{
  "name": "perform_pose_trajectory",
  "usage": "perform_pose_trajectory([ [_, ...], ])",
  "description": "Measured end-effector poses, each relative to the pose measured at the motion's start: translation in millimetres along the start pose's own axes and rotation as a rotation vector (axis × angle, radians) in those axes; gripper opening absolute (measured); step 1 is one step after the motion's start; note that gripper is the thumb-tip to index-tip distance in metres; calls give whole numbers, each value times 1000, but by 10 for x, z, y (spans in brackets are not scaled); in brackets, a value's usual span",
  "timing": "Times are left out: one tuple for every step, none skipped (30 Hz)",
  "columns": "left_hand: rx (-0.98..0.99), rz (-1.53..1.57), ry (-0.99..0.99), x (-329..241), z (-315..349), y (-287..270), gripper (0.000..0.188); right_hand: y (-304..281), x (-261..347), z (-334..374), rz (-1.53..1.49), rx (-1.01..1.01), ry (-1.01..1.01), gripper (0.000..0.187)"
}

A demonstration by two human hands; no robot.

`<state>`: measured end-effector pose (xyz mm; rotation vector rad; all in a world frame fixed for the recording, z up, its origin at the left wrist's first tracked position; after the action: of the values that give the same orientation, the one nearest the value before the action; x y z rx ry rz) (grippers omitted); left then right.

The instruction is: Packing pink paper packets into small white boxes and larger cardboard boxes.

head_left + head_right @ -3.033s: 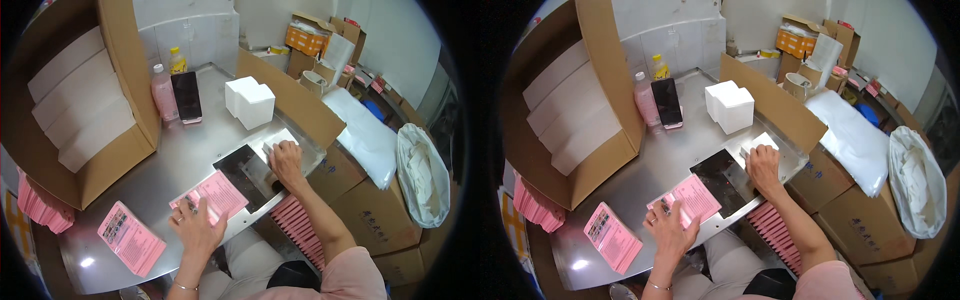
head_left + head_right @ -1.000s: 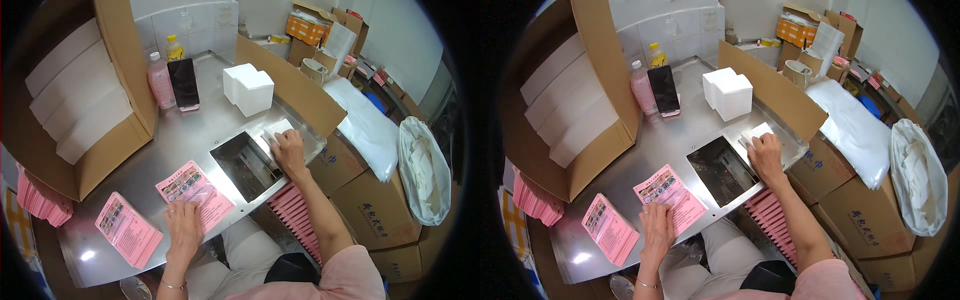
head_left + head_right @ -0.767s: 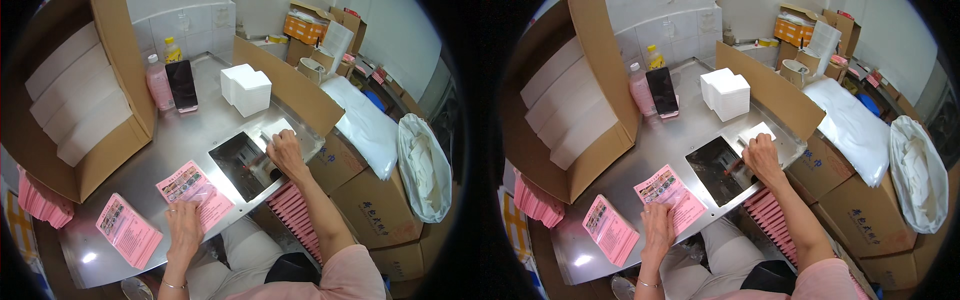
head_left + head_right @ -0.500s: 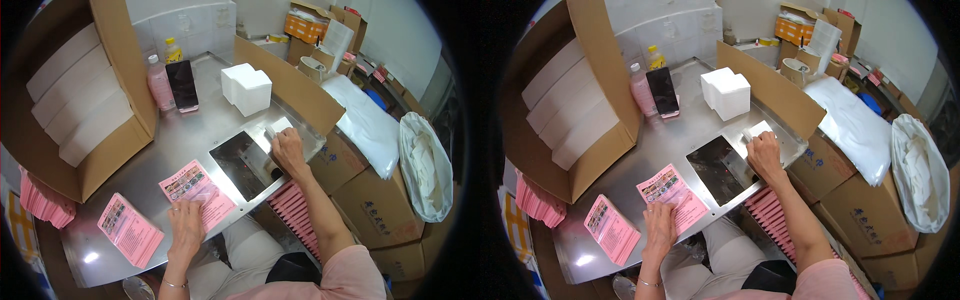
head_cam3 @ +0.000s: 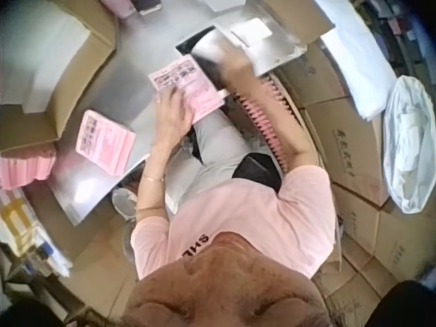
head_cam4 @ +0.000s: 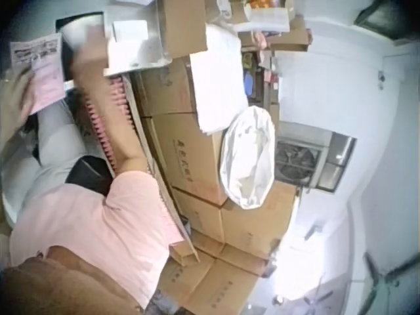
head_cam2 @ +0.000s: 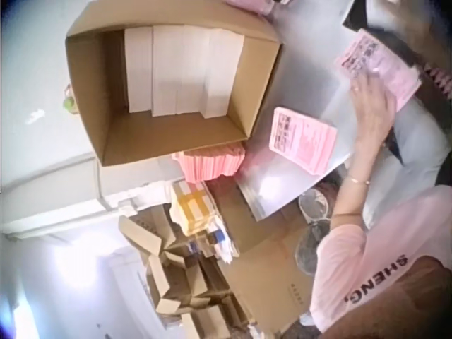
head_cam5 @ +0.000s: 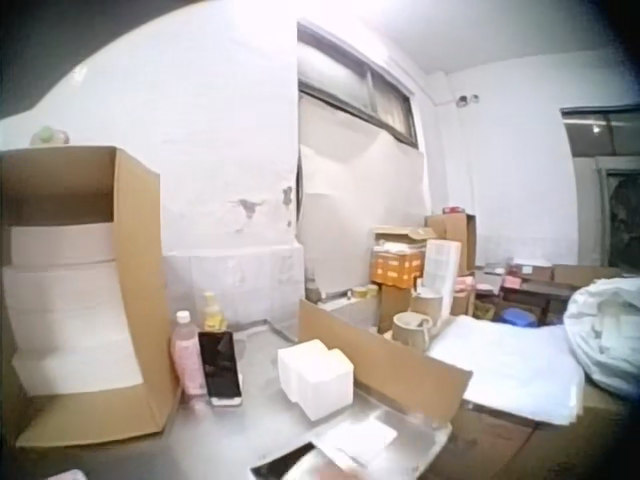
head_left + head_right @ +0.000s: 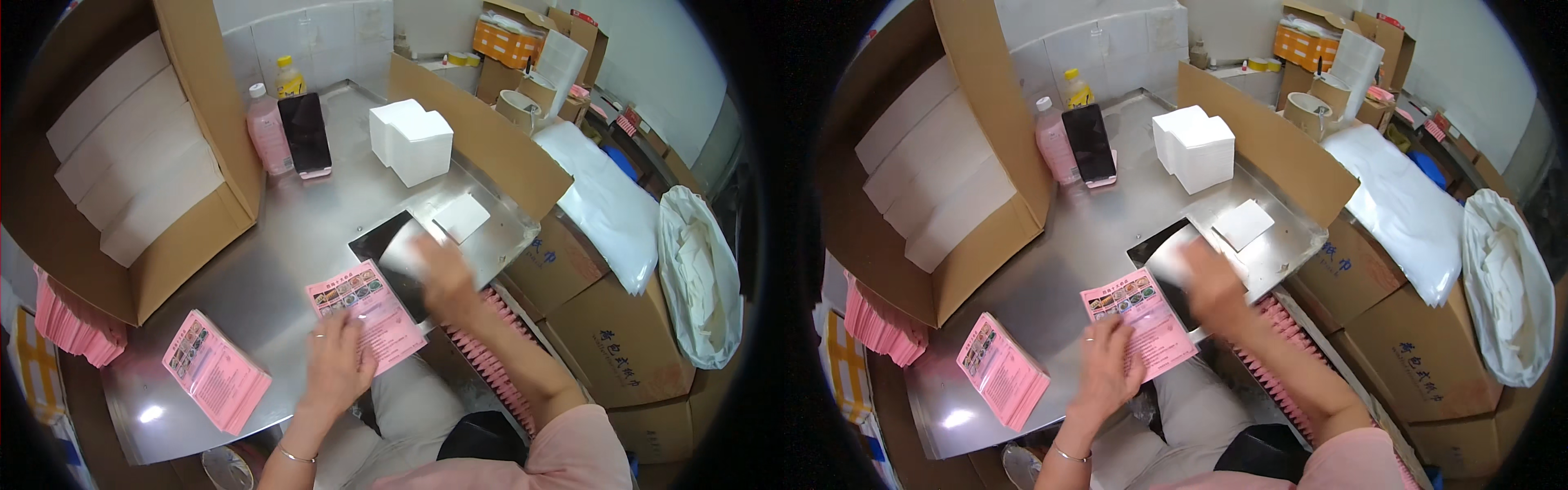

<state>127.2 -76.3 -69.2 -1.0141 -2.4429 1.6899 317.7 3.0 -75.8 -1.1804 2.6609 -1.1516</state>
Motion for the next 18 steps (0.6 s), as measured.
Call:
perform_pose_trajectory([
  [-22, -49, -42, 60, 12, -71, 58, 139, 531, 61, 135, 191, -170, 39],
  [-26, -61, -50, 150, 78, -119, 58, 60, 1049, 173, -48, 197, -343, 39],
  [-2, -102, -117, 294, 184, -139, 68, 5, 1399, 269, -225, 198, -508, 38],
  [25, -137, -179, 383, 255, -136, 78, 127, 1358, 258, -226, 194, -503, 38],
  [26, -143, -179, 338, 223, -109, 78, 301, 1188, 196, -126, 154, -436, 38],
  [-20, -166, -175, 225, 120, -69, 82, 401, 1059, 67, -24, 117, -365, 39],
  [-62, -196, -176, 135, 30, -56, 87, 647, 960, -180, 158, 426, -274, 32],
  [-51, -67, -244, 39, -124, -21, 86, 732, 966, -228, 136, 407, -217, 30],
  [-56, -68, -238, 77, -128, -4, 86, 842, 990, -317, 94, 379, -177, 28],
  [-154, -137, -257, 162, -91, -37, 83, 797, 1023, -275, 102, 375, -177, 28],
  [-260, -210, -284, 250, -37, -112, 79, 697, 1191, -234, -62, 362, -235, 27],
  [-267, -205, -284, 278, 35, -138, 79, 606, 1265, -189, -224, 351, -284, 25],
  [-142, -280, -238, 258, 95, -97, 76, 386, 1135, -161, -211, 187, -302, 22],
  [-25, -367, -194, 279, 103, -71, 73, 164, 985, -134, -204, 14, -330, 19],
  [-32, -376, -205, 298, 70, -108, 73, 83, 697, -249, 61, -56, -154, 20],
  [-22, -354, -267, 301, 81, -128, 71, 10, 309, -306, 30, -11, -14, 30],
  [-11, -323, -316, 278, 85, -156, 69, -141, -75, -324, 246, 85, 212, 41],
  [-98, -382, -270, 172, -7, -197, 68, -296, -379, -241, 382, -27, 216, 48],
])
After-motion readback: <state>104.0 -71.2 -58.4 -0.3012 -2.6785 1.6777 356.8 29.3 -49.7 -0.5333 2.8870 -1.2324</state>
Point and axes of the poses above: each hand's wrist, its own z-axis away from the middle knuckle, its own y-axis out of the palm, x = y × z, the point moved 7 cm from there along -z, towards the middle knuckle
